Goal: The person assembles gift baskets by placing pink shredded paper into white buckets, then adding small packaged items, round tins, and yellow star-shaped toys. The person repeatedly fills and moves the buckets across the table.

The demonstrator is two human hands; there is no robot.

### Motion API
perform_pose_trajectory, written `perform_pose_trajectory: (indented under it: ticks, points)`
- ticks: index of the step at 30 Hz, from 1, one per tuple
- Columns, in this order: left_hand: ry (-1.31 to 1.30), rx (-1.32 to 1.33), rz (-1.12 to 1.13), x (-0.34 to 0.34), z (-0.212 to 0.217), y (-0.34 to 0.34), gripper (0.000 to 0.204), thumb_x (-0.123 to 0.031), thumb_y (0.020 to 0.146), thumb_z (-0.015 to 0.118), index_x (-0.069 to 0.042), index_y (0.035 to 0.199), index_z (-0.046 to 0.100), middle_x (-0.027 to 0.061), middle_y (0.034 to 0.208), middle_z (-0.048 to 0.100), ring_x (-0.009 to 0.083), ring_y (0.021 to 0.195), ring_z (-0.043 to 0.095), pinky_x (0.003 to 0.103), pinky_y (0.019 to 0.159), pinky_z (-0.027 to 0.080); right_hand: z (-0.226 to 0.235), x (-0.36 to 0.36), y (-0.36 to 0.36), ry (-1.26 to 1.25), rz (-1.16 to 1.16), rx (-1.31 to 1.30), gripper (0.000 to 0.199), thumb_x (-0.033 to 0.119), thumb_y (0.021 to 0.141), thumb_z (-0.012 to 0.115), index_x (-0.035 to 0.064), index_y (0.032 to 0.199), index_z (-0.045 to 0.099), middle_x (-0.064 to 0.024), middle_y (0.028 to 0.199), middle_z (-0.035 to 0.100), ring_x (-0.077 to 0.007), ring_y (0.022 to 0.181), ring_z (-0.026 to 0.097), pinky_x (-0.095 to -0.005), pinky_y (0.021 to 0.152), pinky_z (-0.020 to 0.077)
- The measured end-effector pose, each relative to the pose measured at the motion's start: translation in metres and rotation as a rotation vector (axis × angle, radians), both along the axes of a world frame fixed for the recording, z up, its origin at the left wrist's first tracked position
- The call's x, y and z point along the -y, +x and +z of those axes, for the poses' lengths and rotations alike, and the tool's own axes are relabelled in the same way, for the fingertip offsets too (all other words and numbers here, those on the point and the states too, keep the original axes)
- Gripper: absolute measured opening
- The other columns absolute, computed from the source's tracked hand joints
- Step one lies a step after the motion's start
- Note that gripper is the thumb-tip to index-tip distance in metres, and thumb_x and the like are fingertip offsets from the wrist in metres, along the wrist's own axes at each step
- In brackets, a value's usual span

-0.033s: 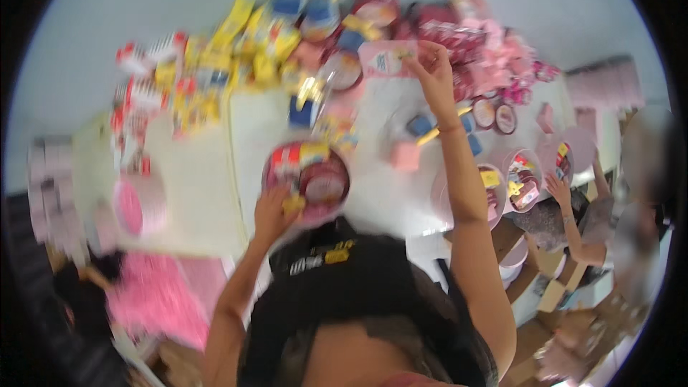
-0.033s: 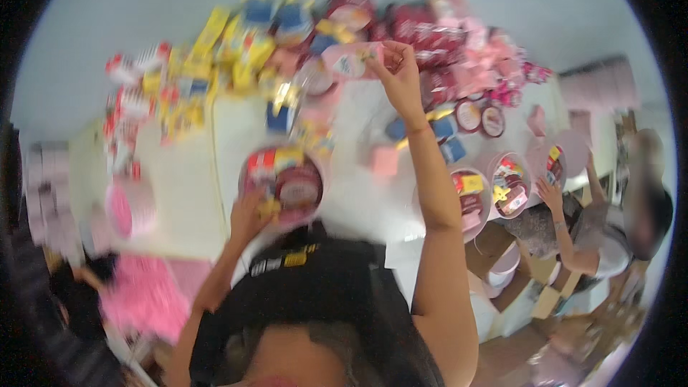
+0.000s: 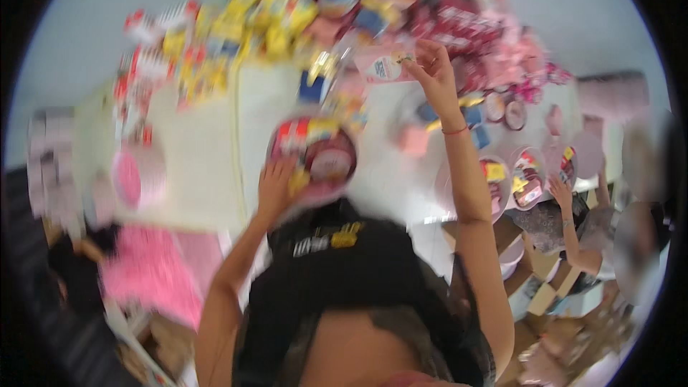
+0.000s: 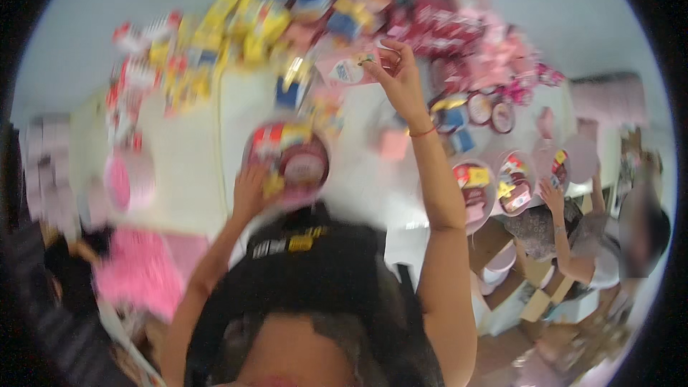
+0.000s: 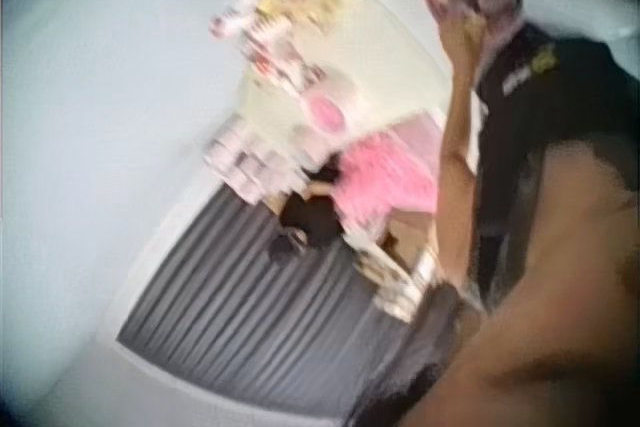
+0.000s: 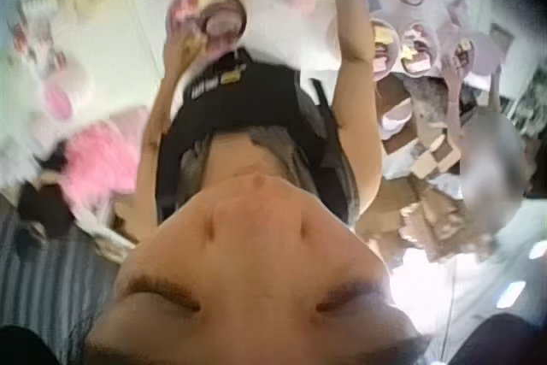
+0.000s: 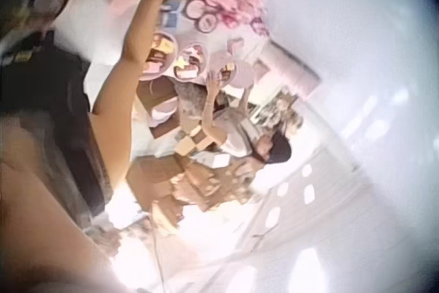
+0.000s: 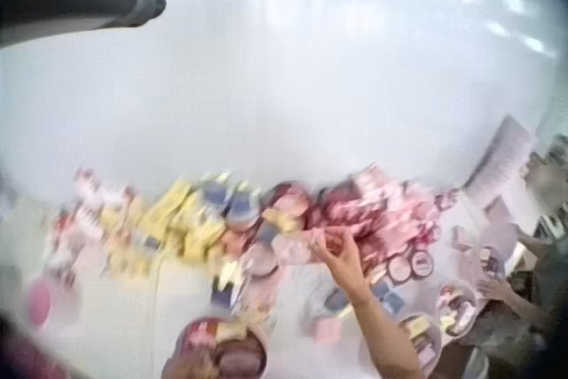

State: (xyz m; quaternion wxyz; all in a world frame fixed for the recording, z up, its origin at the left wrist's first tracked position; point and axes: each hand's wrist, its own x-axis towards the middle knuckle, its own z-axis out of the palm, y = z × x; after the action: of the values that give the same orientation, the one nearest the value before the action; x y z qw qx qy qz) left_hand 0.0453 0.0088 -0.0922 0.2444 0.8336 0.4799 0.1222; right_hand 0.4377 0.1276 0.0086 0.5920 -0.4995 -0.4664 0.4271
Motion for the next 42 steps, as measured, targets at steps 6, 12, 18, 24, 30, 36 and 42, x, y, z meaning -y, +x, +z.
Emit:
perform_pose_trajectory:
  ticks: [6, 12, 18, 24, 30, 36, 42]
  points:
    - [-0.09, 0.304, 0.171, 0.01, 0.016, 0.004, 0.062, -0.016, 0.076, 0.077, -0.006, 0.132, 0.052, 0.0126, 0.128, 0.058, 0.028, 0.112, 0.057, 0.041, 0.098, 0.043, -0.076, 0.123, -0.123, -0.402, 0.383, -0.113, 0.042, 0.01, 0.095, 0.062, 0.0022, 0.135, 0.05, -0.0066, 0.114, 0.063, -0.0126, 0.105, 0.058, -0.0276, 0.093, 0.046]
    - [-0.319, 0.788, 0.377, 0.017, 0.02, 0.02, 0.05, -0.013, 0.087, 0.069, -0.005, 0.133, 0.051, 0.0123, 0.119, 0.064, 0.0179, 0.108, 0.061, 0.031, 0.093, 0.048, -0.094, 0.178, -0.175, -0.316, 0.353, -0.021, 0.042, 0.007, 0.089, 0.067, 0.0032, 0.126, 0.048, -0.0106, 0.124, 0.058, -0.0189, 0.111, 0.058, -0.03, 0.093, 0.0477]
    - [0.107, 0.39, 0.004, 0.003, 0.001, 0.037, 0.032, -0.008, 0.074, 0.073, -0.008, 0.105, 0.067, 0.0121, 0.107, 0.066, 0.0305, 0.097, 0.062, 0.039, 0.087, 0.05, -0.095, 0.171, -0.168, -0.405, 0.444, 0.719, 0.047, 0.011, 0.08, 0.073, 0.0022, 0.121, 0.052, -0.0208, 0.115, 0.061, -0.0308, 0.097, 0.063, -0.0344, 0.08, 0.0522]
    - [-0.153, 0.393, 0.101, 0.0, 0.004, 0.022, 0.03, -0.008, 0.077, 0.073, -0.006, 0.106, 0.065, 0.0116, 0.103, 0.066, 0.029, 0.098, 0.063, 0.037, 0.081, 0.052, -0.093, 0.17, -0.18, 0.128, 0.256, 0.882, 0.046, 0.006, 0.078, 0.071, 0.0065, 0.122, 0.055, -0.0148, 0.121, 0.056, -0.0288, 0.09, 0.064, -0.0361, 0.075, 0.0531]
    - [-0.078, 0.591, 0.224, 0.023, -0.016, 0.02, 0.03, -0.007, 0.082, 0.071, -0.003, 0.111, 0.064, 0.0129, 0.108, 0.065, 0.0272, 0.101, 0.064, 0.035, 0.083, 0.054, -0.098, 0.168, -0.179, 0.056, 0.352, 0.87, 0.048, 0.002, 0.079, 0.07, 0.0071, 0.124, 0.055, -0.0134, 0.124, 0.055, -0.0277, 0.096, 0.064, -0.0344, 0.079, 0.0533]
    - [0.009, 0.6, 0.585, 0.011, -0.026, -0.035, 0.049, -0.02, 0.088, 0.071, -0.008, 0.132, 0.053, 0.0123, 0.123, 0.063, 0.0228, 0.109, 0.062, 0.037, 0.086, 0.053, -0.099, 0.212, -0.117, -0.145, -0.147, 0.448, 0.034, 0.011, 0.088, 0.069, 0.0057, 0.121, 0.061, -0.0134, 0.123, 0.059, -0.0221, 0.098, 0.064, -0.0303, 0.079, 0.0526]
    - [-0.621, 0.584, 0.625, 0.021, -0.062, -0.024, 0.061, -0.033, 0.097, 0.053, -0.003, 0.145, 0.03, 0.0169, 0.104, 0.063, 0.0256, 0.084, 0.065, 0.038, 0.062, 0.055, -0.164, 0.323, -0.013, -0.615, -0.805, -1.019, 0.108, 0.051, 0.08, 0.077, 0.0032, 0.151, 0.011, -0.0224, 0.132, 0.047, -0.0329, 0.11, 0.058, -0.038, 0.08, 0.055]
